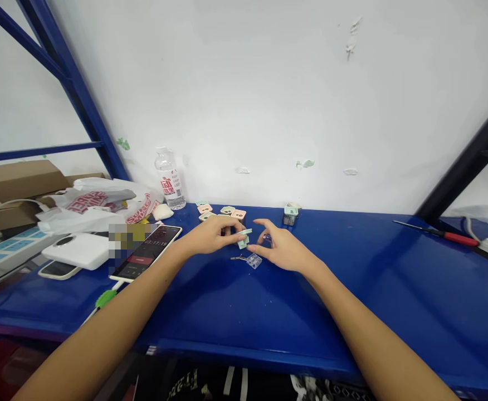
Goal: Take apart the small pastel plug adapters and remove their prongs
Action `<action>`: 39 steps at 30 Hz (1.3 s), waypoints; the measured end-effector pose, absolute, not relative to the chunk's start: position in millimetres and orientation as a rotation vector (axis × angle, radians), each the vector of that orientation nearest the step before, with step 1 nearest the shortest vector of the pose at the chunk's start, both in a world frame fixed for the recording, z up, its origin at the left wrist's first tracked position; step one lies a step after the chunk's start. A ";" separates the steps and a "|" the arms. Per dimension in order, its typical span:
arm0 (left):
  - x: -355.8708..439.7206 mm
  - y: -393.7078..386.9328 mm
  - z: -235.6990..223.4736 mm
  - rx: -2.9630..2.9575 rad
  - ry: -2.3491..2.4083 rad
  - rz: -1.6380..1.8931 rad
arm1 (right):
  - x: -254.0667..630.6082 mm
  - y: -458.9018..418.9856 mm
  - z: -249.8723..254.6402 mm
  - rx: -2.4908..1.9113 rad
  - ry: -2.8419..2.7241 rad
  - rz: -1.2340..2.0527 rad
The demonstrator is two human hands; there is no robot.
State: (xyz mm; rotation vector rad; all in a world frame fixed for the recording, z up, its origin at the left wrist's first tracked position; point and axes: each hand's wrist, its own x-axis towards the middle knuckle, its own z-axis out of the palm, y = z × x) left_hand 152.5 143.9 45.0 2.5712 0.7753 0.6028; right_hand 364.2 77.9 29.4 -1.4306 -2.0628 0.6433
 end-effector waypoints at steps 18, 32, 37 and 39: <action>150.1 141.3 50.2 2.534 0.797 0.749 | 362.2 76.9 25.4 -1.442 -2.324 0.585; 149.5 146.2 48.4 2.540 0.728 0.788 | 363.8 81.4 23.2 -1.365 -2.167 0.713; 148.9 146.6 48.8 2.566 0.695 0.795 | 362.6 79.7 22.4 -1.387 -2.102 0.723; 148.7 146.9 48.5 2.573 0.692 0.803 | 361.9 80.3 20.8 -1.383 -2.124 0.685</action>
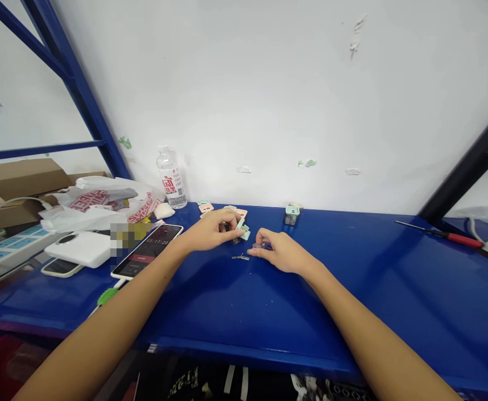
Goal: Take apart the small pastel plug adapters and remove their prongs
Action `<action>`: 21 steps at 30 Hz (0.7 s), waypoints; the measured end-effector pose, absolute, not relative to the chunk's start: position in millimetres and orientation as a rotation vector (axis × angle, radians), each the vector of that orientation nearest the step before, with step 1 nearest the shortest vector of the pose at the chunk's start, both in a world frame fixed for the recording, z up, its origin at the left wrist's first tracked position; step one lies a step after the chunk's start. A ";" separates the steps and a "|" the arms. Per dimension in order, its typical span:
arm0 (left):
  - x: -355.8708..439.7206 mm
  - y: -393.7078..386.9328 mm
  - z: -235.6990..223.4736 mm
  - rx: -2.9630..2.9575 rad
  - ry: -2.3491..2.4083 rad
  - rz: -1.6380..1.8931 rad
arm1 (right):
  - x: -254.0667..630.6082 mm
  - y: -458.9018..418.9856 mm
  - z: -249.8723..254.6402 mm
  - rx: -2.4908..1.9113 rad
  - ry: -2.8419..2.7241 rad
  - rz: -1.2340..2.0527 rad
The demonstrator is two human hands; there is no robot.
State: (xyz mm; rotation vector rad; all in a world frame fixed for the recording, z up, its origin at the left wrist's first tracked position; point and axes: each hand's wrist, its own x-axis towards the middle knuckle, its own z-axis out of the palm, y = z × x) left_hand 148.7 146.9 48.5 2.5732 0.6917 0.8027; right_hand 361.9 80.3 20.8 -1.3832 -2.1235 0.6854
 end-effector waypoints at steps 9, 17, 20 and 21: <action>148.3 147.3 47.0 2.477 0.681 0.800 | 362.3 84.3 18.6 -1.402 -2.049 0.538; 148.4 144.8 45.5 2.155 0.631 0.788 | 363.6 82.5 25.8 -1.268 -1.770 0.562; 149.7 144.5 45.9 2.237 0.625 0.814 | 362.9 82.4 27.0 -1.229 -1.714 0.566; 150.4 144.3 46.1 2.257 0.618 0.839 | 362.9 82.3 27.3 -1.221 -1.702 0.580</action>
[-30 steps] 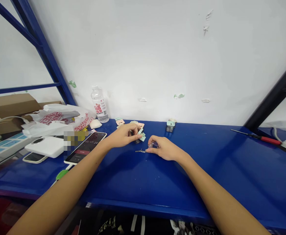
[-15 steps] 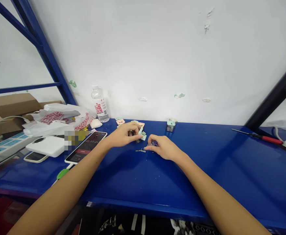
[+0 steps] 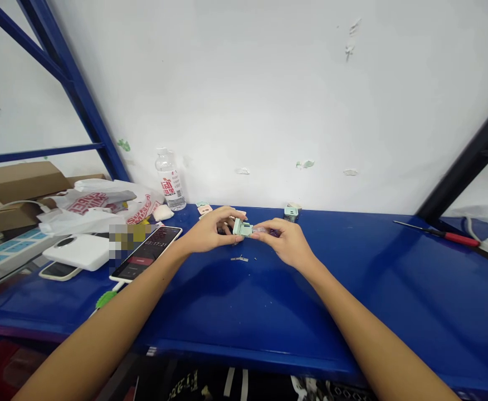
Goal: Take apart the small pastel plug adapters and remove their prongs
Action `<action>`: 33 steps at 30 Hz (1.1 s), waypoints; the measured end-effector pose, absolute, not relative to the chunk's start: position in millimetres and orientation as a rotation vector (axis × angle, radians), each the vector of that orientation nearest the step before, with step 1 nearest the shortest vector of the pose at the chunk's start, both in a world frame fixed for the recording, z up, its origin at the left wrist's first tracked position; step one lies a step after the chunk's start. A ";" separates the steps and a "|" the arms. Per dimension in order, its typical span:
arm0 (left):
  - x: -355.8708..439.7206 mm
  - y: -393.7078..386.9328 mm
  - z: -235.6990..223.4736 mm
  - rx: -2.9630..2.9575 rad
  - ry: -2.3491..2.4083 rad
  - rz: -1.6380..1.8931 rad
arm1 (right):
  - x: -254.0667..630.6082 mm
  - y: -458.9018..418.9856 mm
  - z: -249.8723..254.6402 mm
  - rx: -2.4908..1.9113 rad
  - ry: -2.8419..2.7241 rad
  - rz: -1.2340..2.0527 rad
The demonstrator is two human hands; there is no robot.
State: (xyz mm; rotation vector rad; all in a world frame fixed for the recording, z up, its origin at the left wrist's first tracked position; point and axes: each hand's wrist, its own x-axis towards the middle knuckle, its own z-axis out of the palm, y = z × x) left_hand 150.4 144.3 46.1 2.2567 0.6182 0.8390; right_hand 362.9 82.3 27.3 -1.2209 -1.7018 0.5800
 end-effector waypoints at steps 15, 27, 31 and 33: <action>154.6 140.6 43.8 1.968 0.548 0.845 | 359.1 77.5 32.2 -1.094 -1.593 0.883; 165.1 130.5 41.5 1.884 0.476 0.886 | 354.1 83.8 24.5 -1.154 -1.521 0.729; 170.0 129.5 37.8 1.895 0.507 0.957 | 352.0 82.3 20.8 -1.227 -1.573 0.651; 172.6 128.6 34.5 1.936 0.546 0.990 | 349.1 78.8 22.0 -1.293 -1.668 0.579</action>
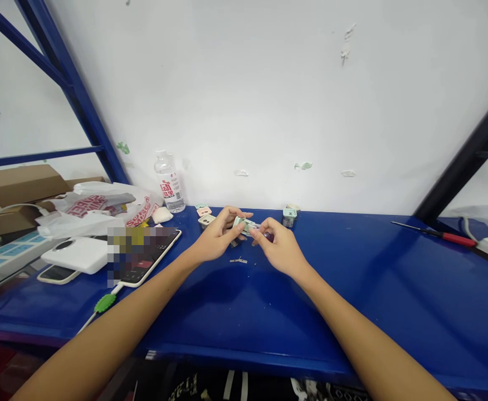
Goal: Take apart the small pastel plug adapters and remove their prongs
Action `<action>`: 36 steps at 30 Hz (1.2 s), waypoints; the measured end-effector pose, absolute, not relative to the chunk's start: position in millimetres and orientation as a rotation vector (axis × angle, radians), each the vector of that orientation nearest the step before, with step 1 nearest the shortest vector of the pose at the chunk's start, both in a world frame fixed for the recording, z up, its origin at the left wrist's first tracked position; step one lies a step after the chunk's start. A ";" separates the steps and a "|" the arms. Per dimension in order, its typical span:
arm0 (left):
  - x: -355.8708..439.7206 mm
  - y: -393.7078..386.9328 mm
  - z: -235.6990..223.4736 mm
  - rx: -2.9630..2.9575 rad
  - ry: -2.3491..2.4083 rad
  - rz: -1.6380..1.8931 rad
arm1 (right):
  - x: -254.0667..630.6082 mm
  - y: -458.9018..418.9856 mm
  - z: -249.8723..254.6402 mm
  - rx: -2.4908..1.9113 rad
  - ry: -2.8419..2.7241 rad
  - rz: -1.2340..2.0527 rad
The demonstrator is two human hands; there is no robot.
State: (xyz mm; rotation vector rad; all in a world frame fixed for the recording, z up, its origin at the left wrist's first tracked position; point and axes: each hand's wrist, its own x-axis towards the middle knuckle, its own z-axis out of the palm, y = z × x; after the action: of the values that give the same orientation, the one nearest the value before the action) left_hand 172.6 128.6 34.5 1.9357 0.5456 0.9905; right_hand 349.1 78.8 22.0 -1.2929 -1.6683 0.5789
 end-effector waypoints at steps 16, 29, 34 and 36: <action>176.1 127.5 33.1 1.966 0.679 1.003 | 345.2 61.4 38.9 -1.217 -1.886 0.774; 177.5 121.4 39.6 1.917 0.630 1.060 | 340.0 66.1 29.8 -1.150 -1.852 0.887; 178.4 121.5 39.0 1.929 0.648 1.143 | 338.7 65.3 31.5 -1.144 -1.813 0.893; 178.6 121.8 38.5 1.917 0.646 1.155 | 339.1 65.7 32.0 -1.136 -1.805 0.895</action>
State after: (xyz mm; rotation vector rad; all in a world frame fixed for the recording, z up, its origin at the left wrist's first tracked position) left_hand 178.6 121.8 38.5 1.9167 0.6456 1.1551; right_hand 339.1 65.7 32.0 -1.1364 -1.8055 0.8947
